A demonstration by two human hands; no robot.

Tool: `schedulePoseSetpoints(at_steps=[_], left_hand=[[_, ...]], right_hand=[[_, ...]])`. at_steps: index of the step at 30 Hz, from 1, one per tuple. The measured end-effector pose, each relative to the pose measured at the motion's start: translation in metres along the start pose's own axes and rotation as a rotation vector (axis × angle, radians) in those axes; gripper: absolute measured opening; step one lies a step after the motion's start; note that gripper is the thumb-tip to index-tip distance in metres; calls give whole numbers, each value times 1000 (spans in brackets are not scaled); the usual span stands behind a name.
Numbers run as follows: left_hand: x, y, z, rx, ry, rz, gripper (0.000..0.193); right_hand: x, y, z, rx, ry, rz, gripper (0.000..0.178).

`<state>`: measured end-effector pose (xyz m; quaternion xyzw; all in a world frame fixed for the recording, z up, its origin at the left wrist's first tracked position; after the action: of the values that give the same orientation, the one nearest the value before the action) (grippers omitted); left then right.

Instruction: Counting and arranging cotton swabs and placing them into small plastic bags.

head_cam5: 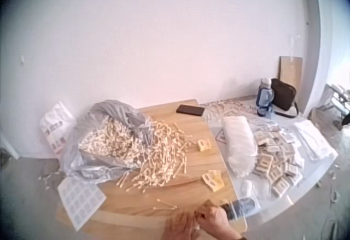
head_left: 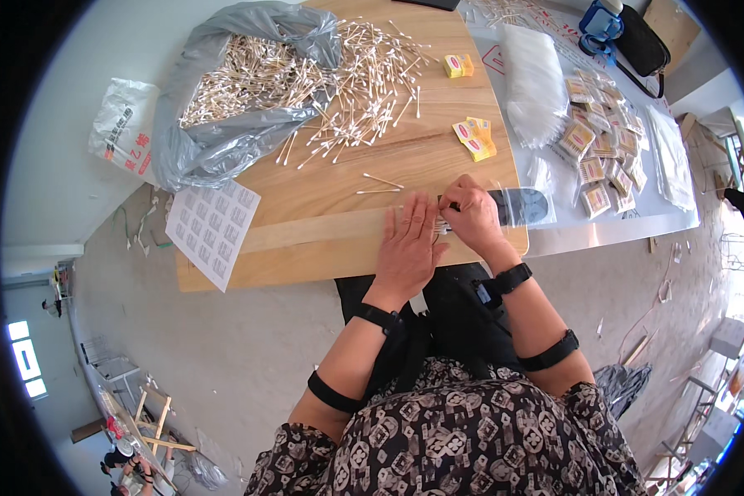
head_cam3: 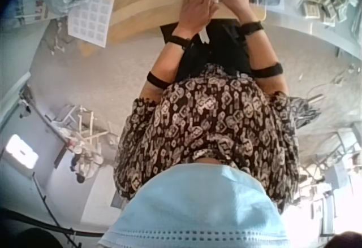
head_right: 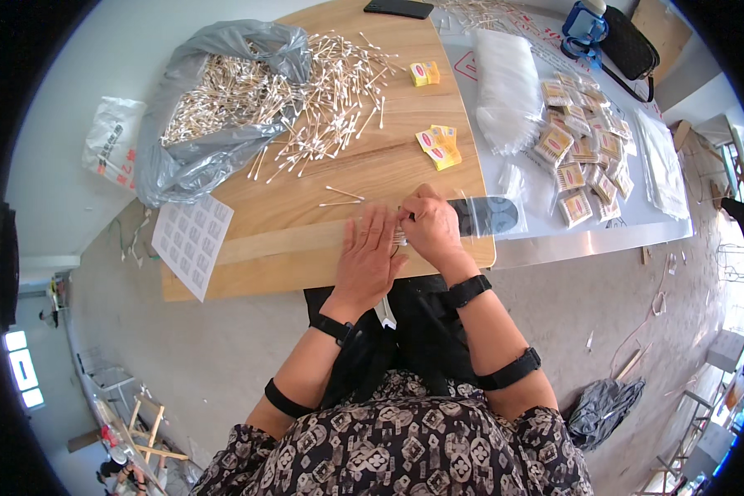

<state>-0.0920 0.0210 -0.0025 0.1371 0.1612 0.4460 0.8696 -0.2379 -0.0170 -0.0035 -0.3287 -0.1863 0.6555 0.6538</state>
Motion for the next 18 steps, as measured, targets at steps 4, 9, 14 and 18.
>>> schedulePoseSetpoints(at_steps=[4, 9, 14, 18], left_hand=[[-19, -8, -5, -14, -37, 59, 70], [-44, -20, 0, -80, 62, 113, 77], [-15, -4, 1, -106, -41, 110, 77], [-19, -2, 2, -60, -91, 137, 70]], right_hand=[[-2, 7, 6, -183, 64, -68, 5], [9, 4, 13, -281, 210, -212, 4], [31, 0, 13, -401, 279, -217, 9], [39, -11, -1, -489, 307, -157, 18]])
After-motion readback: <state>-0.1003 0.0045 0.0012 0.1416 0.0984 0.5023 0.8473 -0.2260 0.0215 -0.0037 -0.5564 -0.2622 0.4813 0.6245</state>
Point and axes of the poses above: each hand's wrist, its own x-axis away from the middle knuckle, its own z-axis out of the back of the hand, y = z × x, the point moved 4 cm from there along -x, towards the middle knuckle, and after that the axes turned 6 degrees about x, right-handed, at the moved point
